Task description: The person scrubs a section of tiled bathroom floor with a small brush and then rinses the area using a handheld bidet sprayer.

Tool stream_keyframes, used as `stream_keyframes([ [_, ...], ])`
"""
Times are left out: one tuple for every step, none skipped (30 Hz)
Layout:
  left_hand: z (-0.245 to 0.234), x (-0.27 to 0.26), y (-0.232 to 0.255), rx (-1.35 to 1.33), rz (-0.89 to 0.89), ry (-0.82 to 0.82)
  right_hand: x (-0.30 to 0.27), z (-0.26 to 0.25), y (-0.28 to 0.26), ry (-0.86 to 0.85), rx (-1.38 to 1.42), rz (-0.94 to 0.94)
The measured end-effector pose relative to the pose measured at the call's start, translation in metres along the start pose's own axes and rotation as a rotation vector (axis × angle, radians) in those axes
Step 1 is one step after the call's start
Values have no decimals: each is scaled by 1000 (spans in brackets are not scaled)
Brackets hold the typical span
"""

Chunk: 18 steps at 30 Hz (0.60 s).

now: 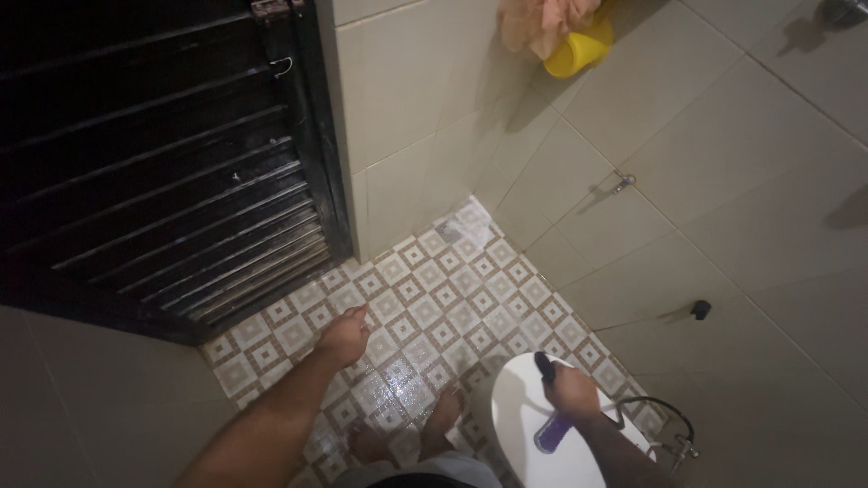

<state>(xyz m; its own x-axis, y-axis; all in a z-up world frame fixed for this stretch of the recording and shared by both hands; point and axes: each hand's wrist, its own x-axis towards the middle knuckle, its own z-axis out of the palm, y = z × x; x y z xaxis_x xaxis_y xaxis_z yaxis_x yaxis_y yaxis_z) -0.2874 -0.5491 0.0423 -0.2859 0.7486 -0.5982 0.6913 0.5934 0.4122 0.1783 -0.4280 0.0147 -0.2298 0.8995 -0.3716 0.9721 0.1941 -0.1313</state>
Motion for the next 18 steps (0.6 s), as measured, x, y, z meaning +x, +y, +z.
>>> stream_keyframes([
  [-2, -3, 1, -22, -21, -18, 2, -1, 5, 25, 24, 22],
  [-4, -6, 1, -44, -42, -37, 3, -3, 10, 42, 33, 46],
  [-3, -7, 0, -67, -63, -55, 6, -6, 14, 59, 43, 70],
  [-2, -5, -2, -63, -33, -35, 9, -9, 17, 80, 52, 94],
  [-1, -2, -5, -60, -3, -15, 11, -12, 20, 86, 46, 86],
  [2, -1, -10, -57, 24, 3, 11, -14, 20, 88, 40, 76],
  [4, 1, -14, -36, 35, 13, 11, -15, 20, 90, 34, 67],
  [6, 3, -17, -16, 46, 22, 10, -16, 20, 86, 27, 66],
  [7, 3, -18, 3, 56, 30, 9, -15, 19, 83, 19, 66],
  [7, 2, -19, -5, 48, 31, 9, -14, 18, 78, 12, 63],
  [6, -1, -18, -14, 39, 32, 8, -12, 16, 78, 6, 39],
  [5, -4, -18, -23, 31, 31, 6, -8, 15, 78, -1, 15],
  [5, -8, -17, -40, -17, 10, 4, -5, 14, 77, -8, -8],
  [5, -12, -17, -58, -66, -10, 2, -2, 13, 24, -1, -67],
  [6, -14, -17, -76, -116, -30, 0, 1, 10, -29, 5, -125],
  [8, -14, -20, -48, -74, 12, -3, 1, 8, -83, 11, -182],
  [12, -13, -24, -20, -33, 53, -5, 0, 3, -135, -13, -171],
  [16, -11, -28, 7, 7, 95, -7, 0, -6, -186, -37, -161],
])
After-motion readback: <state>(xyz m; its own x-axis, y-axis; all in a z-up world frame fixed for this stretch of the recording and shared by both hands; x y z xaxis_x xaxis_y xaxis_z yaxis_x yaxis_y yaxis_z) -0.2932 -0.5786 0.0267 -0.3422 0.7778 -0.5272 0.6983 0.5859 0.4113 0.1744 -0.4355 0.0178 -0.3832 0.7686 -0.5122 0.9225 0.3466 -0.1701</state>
